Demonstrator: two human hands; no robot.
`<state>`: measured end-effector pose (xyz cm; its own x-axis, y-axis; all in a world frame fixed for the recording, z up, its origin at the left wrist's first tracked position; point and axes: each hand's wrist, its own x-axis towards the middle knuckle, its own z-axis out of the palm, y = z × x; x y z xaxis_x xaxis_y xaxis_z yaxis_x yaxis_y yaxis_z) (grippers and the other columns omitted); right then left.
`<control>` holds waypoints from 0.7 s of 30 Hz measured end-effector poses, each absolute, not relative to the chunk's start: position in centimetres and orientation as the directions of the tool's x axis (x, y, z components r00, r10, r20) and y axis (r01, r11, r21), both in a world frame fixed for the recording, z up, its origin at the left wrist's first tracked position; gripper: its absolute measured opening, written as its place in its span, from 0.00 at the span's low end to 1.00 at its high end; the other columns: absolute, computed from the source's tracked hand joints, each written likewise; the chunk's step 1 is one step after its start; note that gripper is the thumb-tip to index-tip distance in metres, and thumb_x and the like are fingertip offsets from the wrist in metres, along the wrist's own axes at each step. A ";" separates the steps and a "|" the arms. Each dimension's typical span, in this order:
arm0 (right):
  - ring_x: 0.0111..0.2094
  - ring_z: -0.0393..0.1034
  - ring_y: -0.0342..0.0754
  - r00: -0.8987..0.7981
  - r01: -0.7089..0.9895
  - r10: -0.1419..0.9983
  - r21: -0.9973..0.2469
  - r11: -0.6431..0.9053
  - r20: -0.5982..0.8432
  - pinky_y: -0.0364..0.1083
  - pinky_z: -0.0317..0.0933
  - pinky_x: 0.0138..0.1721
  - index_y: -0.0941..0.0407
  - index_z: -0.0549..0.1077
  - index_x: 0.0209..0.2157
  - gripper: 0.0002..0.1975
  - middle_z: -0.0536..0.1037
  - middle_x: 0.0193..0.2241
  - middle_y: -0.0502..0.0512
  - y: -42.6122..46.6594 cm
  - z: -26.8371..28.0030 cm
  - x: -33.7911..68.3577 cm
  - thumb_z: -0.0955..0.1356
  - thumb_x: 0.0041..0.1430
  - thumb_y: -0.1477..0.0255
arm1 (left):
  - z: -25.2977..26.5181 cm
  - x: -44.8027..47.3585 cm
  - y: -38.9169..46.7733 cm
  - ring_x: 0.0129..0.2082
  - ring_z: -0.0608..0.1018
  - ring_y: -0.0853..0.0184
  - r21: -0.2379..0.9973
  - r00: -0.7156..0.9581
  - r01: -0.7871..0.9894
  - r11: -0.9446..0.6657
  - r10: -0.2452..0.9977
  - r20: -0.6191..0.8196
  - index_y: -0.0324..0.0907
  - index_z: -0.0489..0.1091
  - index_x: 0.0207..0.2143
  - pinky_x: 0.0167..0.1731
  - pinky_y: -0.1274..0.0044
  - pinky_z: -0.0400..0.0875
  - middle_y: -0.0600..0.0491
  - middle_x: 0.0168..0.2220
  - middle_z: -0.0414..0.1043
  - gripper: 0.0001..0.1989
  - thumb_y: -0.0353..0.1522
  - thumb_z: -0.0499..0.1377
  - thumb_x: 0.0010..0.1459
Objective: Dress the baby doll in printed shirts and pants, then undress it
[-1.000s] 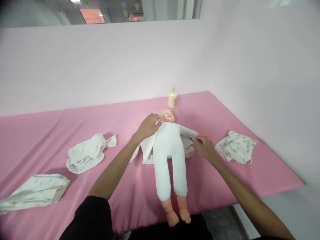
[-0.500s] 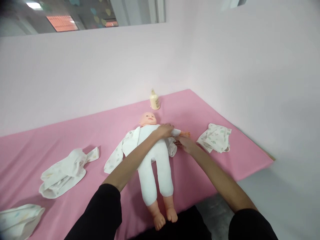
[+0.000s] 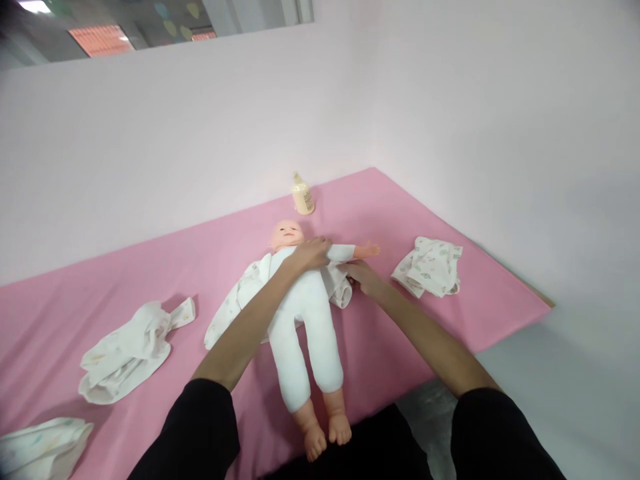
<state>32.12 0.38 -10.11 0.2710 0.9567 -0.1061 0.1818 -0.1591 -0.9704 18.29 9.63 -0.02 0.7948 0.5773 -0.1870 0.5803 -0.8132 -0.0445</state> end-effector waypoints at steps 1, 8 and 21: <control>0.22 0.65 0.45 0.287 0.114 0.949 -0.979 -0.167 -0.129 0.45 0.62 0.23 0.55 0.69 0.28 0.10 0.72 0.21 0.50 0.5 -10.0 32.4 0.70 0.54 0.64 | 0.2 17.9 9.6 0.55 0.73 0.53 -0.042 0.796 0.582 -0.812 0.579 -0.175 0.37 0.64 0.57 0.50 0.65 0.70 0.39 0.55 0.69 0.22 0.31 0.55 0.60; 0.19 0.55 0.40 0.448 -0.029 0.883 -0.990 -0.140 -0.138 0.43 0.54 0.22 0.54 0.66 0.26 0.11 0.61 0.17 0.44 -0.6 -8.1 35.9 0.70 0.52 0.63 | 1.3 15.9 9.7 0.54 0.72 0.55 -0.015 0.807 0.579 -0.815 0.576 -0.132 0.38 0.64 0.56 0.51 0.67 0.68 0.41 0.54 0.69 0.20 0.30 0.54 0.61; 0.25 0.63 0.43 0.410 0.363 0.899 -0.876 -0.318 -0.156 0.43 0.56 0.28 0.56 0.70 0.24 0.15 0.70 0.22 0.48 -3.7 -6.3 38.7 0.73 0.52 0.61 | 1.5 14.2 9.9 0.50 0.73 0.57 0.043 0.805 0.593 -0.804 0.590 -0.066 0.39 0.65 0.51 0.46 0.70 0.67 0.43 0.50 0.71 0.15 0.32 0.53 0.61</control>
